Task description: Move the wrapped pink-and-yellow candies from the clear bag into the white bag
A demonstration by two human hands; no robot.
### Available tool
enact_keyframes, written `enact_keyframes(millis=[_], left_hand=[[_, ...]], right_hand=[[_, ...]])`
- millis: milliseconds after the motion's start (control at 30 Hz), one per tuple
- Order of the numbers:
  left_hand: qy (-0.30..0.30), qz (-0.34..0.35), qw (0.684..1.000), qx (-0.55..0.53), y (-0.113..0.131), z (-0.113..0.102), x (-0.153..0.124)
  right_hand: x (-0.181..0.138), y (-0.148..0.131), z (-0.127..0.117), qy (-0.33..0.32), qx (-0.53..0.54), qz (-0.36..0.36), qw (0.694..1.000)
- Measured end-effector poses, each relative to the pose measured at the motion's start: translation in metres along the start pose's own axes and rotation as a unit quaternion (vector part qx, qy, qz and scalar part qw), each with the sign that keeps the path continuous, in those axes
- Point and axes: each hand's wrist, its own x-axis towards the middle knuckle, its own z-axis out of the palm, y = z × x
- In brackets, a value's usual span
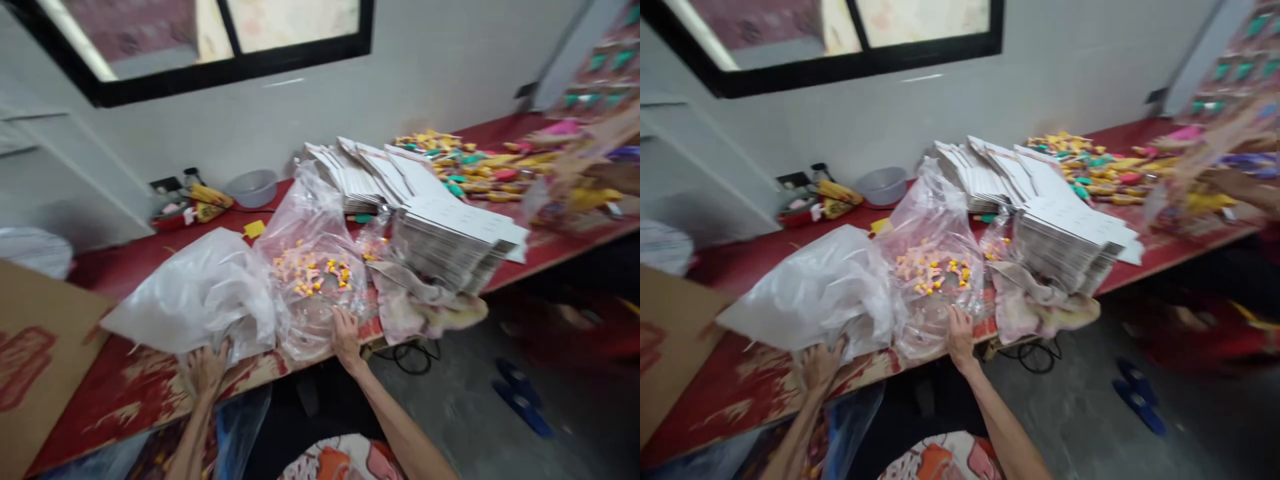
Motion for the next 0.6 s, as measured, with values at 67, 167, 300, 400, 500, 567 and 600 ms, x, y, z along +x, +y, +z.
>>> enact_keyframes(millis=[67,167,300,400,500,567,600], left_hand=[[0.013,0.006,1.000,-0.003,0.000,0.002,-0.001],[0.015,-0.006,1.000,-0.007,-0.001,0.007,-0.002],[0.029,-0.008,0.999,-0.027,-0.002,0.009,-0.010],[0.008,-0.001,0.999,-0.044,0.000,0.009,-0.013],[-0.005,-0.019,0.999,-0.046,-0.001,0.013,-0.009],[-0.012,-0.030,0.998,-0.055,-0.002,0.017,-0.006],[-0.015,-0.035,0.997,-0.064,-0.001,0.019,-0.005]], right_hand=[[-0.002,0.008,0.004,0.015,0.007,-0.019,1.000],[-0.003,0.014,0.000,-0.003,0.017,-0.045,0.999],[-0.005,0.016,-0.016,-0.032,0.035,-0.064,0.997],[-0.006,0.020,-0.021,0.007,0.050,-0.080,0.996],[-0.004,0.022,-0.021,0.030,0.046,-0.047,0.997],[-0.002,0.020,-0.024,0.026,0.043,-0.024,0.998],[0.000,0.019,-0.027,0.023,0.042,-0.013,0.999]])
